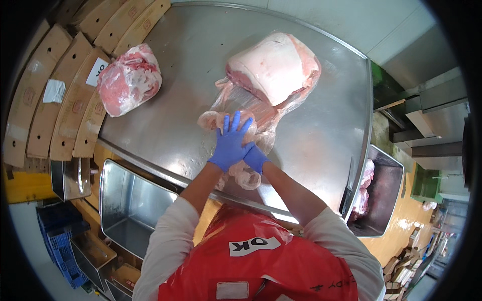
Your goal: The person unwraps a large vacuum-sealed piece of meat on a stainless steel table, trims excess fat and connective tissue using a knife, and places the trimmed meat into a metal tray. The person repeats this process with a second piece of meat.
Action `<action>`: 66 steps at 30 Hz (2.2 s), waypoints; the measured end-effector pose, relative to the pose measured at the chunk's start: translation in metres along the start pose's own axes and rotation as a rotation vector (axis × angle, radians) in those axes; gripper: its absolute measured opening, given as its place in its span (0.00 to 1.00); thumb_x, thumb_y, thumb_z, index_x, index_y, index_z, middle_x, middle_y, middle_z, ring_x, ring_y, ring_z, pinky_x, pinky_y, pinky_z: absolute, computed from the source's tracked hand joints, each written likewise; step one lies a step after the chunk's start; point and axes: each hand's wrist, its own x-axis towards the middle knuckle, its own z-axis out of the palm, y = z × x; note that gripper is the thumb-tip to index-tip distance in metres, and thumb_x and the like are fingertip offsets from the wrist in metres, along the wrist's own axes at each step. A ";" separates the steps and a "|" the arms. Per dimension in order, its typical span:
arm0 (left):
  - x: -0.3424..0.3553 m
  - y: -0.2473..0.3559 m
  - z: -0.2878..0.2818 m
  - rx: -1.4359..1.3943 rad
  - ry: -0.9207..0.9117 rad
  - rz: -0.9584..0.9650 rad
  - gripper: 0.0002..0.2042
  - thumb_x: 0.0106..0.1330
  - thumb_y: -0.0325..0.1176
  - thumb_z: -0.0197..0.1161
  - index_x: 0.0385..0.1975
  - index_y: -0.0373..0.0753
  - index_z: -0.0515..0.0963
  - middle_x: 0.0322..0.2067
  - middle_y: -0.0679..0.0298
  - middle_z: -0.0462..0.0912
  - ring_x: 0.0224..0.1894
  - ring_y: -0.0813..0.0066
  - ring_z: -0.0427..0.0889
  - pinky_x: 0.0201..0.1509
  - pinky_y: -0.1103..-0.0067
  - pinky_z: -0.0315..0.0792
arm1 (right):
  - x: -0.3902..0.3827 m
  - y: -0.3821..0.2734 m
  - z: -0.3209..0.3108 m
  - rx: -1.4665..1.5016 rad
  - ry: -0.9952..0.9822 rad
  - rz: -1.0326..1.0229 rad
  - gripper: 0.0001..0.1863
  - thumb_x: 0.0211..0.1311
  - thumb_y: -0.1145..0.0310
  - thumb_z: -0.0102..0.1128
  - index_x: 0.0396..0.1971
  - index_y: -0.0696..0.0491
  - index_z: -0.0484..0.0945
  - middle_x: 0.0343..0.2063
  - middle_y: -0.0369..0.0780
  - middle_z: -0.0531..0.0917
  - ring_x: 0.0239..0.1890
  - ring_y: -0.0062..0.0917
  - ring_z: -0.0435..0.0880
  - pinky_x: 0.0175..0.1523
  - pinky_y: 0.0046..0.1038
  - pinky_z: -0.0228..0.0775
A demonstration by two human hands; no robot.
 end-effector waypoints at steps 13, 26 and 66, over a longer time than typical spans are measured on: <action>0.027 0.010 0.024 -0.173 -0.144 0.082 0.37 0.59 0.47 0.74 0.70 0.51 0.68 0.75 0.50 0.56 0.75 0.30 0.51 0.72 0.43 0.57 | 0.101 -0.097 -0.305 -0.186 1.002 -0.444 0.47 0.53 0.47 0.73 0.68 0.60 0.67 0.64 0.53 0.74 0.66 0.45 0.74 0.68 0.39 0.68; 0.061 -0.010 0.032 0.012 -0.036 0.068 0.43 0.56 0.51 0.76 0.70 0.40 0.67 0.65 0.48 0.73 0.69 0.46 0.69 0.73 0.56 0.62 | 0.129 -0.016 -0.396 -0.467 0.863 -0.057 0.17 0.62 0.58 0.63 0.43 0.53 0.87 0.43 0.51 0.88 0.48 0.46 0.88 0.52 0.41 0.79; 0.014 -0.024 -0.061 -0.219 0.289 0.147 0.43 0.60 0.48 0.75 0.72 0.34 0.64 0.73 0.41 0.59 0.74 0.38 0.58 0.75 0.52 0.56 | -0.101 0.075 -0.135 0.319 0.828 -0.119 0.33 0.68 0.57 0.60 0.68 0.61 0.70 0.62 0.51 0.78 0.65 0.38 0.77 0.68 0.35 0.68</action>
